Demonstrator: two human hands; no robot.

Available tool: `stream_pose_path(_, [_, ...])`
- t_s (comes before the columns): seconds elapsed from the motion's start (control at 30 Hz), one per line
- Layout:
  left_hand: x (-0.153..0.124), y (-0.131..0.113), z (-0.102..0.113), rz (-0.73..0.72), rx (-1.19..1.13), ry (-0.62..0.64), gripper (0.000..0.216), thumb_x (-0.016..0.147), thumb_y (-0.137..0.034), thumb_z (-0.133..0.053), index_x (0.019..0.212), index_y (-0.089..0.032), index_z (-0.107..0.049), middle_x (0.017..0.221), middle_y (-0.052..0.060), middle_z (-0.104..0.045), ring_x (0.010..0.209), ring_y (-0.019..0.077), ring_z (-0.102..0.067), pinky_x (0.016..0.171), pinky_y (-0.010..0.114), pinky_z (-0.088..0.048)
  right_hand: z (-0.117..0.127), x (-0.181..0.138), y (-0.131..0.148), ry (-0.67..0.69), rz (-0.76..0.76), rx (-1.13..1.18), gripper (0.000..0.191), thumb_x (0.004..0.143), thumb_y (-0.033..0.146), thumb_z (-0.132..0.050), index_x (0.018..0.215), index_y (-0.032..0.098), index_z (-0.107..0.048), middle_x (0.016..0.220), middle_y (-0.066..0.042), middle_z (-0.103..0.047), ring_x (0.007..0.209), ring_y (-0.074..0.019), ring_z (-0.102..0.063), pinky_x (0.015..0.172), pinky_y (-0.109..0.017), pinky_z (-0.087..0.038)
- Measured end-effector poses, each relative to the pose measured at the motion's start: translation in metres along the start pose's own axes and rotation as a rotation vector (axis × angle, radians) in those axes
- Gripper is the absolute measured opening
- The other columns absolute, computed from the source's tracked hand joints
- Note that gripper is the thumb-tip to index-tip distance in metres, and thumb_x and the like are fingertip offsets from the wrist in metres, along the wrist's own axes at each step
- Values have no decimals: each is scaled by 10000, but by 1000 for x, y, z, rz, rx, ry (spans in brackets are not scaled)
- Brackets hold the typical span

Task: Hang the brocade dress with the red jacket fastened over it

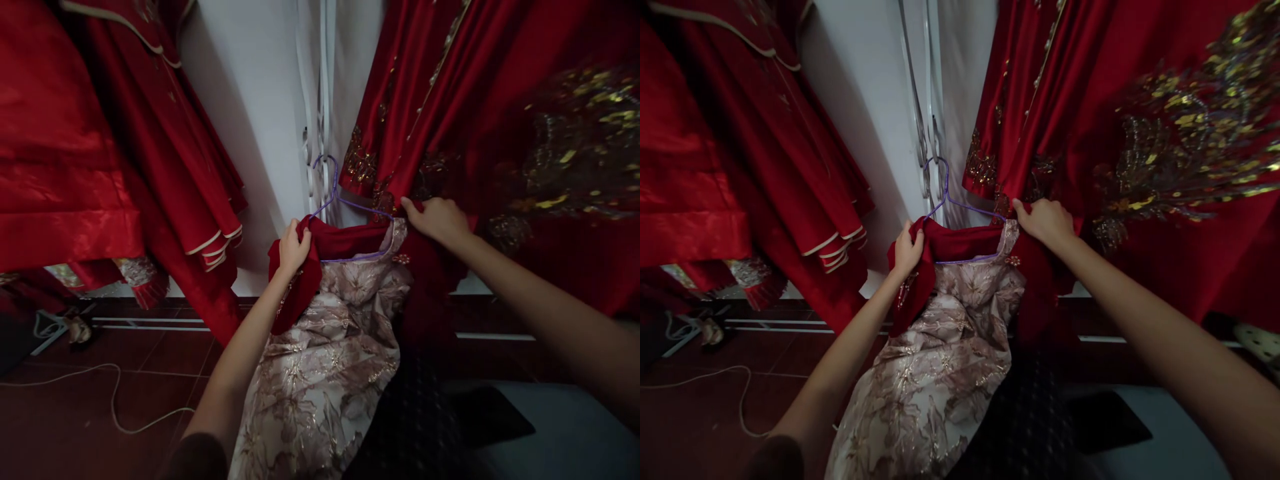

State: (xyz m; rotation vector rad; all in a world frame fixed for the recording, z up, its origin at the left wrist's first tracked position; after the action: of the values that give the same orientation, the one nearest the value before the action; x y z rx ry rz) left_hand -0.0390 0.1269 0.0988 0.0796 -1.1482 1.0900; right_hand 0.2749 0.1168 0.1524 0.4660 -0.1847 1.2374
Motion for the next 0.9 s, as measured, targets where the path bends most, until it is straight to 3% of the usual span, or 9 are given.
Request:
stream_pose_path(0.1, [1,0,2,0,26,-5,69,842,-251,-439,817,-198,-475,767,40,-570,739,175,-554,656,268,-399,4,7,1,-37,-112,135,676,868,543,-331,992,-38,-655,969,-319,-601,947,-308,-592,611,-311,-298])
stream_pose_path(0.2, [3,-1,3,-20,26,1,37,815,-214,-466,785,-195,-477,747,33,-562,720,166,-544,646,257,-387,17,13,-6,-107,-121,166,765,867,556,-261,990,-99,-638,924,-334,-594,985,-306,-580,594,-329,-256])
stream_pose_path(0.3, [6,-1,4,-42,-1,7,41,803,-193,-468,762,-195,-469,696,13,-530,660,147,-517,620,245,-367,39,16,-8,-237,2,10,880,831,627,-169,961,-105,-641,880,-336,-593,992,-323,-571,596,-355,-229])
stream_pose_path(0.4, [9,5,3,-31,-50,22,78,805,-186,-452,728,-197,-456,622,-16,-471,577,123,-465,572,229,-340,52,15,-1,-293,188,-118,870,827,646,-144,962,-49,-650,873,-297,-617,965,-293,-581,618,-341,-240])
stream_pose_path(0.53, [9,13,-1,-10,-85,27,128,810,-190,-434,683,-195,-443,569,-35,-407,530,110,-414,544,220,-322,48,3,8,-248,388,-68,614,901,532,-275,1023,47,-632,905,-207,-653,842,-207,-599,653,-277,-290])
stream_pose_path(0.6, [7,14,-1,-24,-85,22,121,802,-179,-437,682,-193,-448,587,-30,-417,548,112,-421,563,223,-339,41,-7,7,-182,434,-41,504,856,532,-424,1077,120,-611,873,-148,-669,757,-190,-595,639,-258,-308])
stream_pose_path(0.67, [4,12,3,-68,-75,-1,93,790,-167,-448,702,-192,-463,662,-8,-464,627,126,-461,620,237,-375,33,-17,4,-111,427,-109,525,767,591,-522,1101,193,-602,818,-113,-673,689,-201,-583,594,-260,-303])
stream_pose_path(0.8, [-8,5,27,-175,-9,-120,36,743,-186,-528,765,-188,-500,945,70,-496,907,192,-467,817,318,-392,29,-28,1,-113,357,-221,488,798,634,-411,1012,264,-645,794,-105,-672,672,-241,-582,557,-280,-285])
stream_pose_path(0.9, [-14,-4,28,-185,-32,-43,60,757,-202,-519,736,-190,-464,853,47,-483,819,171,-464,766,307,-397,17,-30,18,-137,307,-74,481,825,604,-374,978,248,-658,800,-101,-675,694,-241,-594,581,-281,-324])
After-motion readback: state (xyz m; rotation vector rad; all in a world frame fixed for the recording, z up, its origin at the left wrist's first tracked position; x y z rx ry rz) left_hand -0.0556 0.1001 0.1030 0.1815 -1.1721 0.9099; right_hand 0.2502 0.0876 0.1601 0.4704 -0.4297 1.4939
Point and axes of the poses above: each hand's wrist, its own x-axis towards the middle knuckle, its own z-axis out of the back of the hand, y = z × x, the point moved 7 cm from there along x, towards the middle knuckle
